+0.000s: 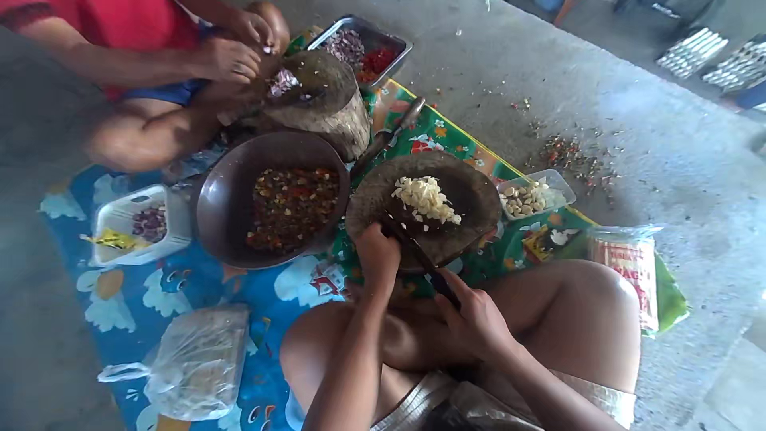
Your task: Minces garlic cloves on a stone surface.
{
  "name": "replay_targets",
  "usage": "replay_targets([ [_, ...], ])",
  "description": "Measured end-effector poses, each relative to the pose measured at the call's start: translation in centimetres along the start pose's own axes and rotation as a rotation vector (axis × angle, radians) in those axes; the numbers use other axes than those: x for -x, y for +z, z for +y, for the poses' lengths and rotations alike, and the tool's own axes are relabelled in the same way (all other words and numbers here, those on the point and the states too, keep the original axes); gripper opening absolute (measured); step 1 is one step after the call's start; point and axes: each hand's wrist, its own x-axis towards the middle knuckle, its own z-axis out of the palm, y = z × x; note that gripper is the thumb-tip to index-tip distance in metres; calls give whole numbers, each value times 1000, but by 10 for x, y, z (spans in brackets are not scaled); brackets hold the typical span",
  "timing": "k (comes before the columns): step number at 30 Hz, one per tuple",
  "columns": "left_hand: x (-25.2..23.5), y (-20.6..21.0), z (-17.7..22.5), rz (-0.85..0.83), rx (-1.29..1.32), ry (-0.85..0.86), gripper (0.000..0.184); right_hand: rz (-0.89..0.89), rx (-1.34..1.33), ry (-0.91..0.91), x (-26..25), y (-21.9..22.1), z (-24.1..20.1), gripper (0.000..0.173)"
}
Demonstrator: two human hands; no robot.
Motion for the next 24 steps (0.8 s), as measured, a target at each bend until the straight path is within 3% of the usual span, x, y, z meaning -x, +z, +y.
replay_targets([
  [7, 3, -5, -5, -6, 92, 60, 10, 46, -84, -46, 4, -4, 7, 48],
  [13, -5, -5, -5, -35, 127, 44, 12, -102, -71, 70, -35, -17, -12, 46],
  [17, 3, -7, -3, -23, 32, 14, 10, -58, -12, 34, 0, -20, -9, 49],
  [20, -2, -5, -2, -3, 21, 97, 7, -5, -27, -6, 20, -22, 0, 48],
  [24, -3, -2, -7, -15, 83, 65, 10, -69, -49, 37, -11, -21, 2, 46],
])
